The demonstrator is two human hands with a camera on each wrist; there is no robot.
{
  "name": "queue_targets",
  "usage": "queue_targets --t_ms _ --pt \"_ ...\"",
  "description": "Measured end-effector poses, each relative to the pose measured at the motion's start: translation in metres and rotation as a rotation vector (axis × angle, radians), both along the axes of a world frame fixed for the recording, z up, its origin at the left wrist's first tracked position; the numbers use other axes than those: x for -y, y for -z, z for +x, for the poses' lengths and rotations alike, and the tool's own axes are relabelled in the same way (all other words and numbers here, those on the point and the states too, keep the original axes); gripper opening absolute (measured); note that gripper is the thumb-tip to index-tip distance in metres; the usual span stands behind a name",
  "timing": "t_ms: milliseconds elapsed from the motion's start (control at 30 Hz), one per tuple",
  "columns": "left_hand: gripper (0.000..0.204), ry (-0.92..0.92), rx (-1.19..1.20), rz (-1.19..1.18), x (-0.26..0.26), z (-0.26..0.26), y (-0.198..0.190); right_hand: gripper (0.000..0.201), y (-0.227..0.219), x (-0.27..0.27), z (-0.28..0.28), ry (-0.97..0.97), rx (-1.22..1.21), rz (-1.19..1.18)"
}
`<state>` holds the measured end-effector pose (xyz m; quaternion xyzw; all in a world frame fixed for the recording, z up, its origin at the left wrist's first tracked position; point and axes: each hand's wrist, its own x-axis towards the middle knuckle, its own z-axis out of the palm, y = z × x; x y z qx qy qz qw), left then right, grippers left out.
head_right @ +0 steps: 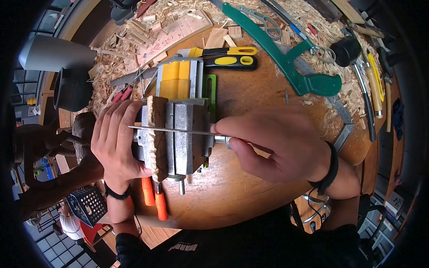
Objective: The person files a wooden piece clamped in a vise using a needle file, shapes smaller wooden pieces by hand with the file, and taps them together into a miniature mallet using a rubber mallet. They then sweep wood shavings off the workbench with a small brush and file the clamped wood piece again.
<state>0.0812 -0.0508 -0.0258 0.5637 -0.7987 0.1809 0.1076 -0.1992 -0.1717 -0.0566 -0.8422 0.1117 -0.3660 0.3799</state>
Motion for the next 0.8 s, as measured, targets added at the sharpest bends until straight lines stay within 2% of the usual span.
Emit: queue_targets --t_ms 633,800 --pt "0.093 0.006 -0.014 -0.007 0.0005 0.0004 0.0011 0.023 -0.0036 0.0018 -0.0028 -0.03 -0.079 -0.028" --pt "0.092 -0.003 -0.01 -0.005 0.0002 -0.0007 0.0008 0.023 -0.0002 -0.0006 -0.0021 0.02 -0.045 -0.008"
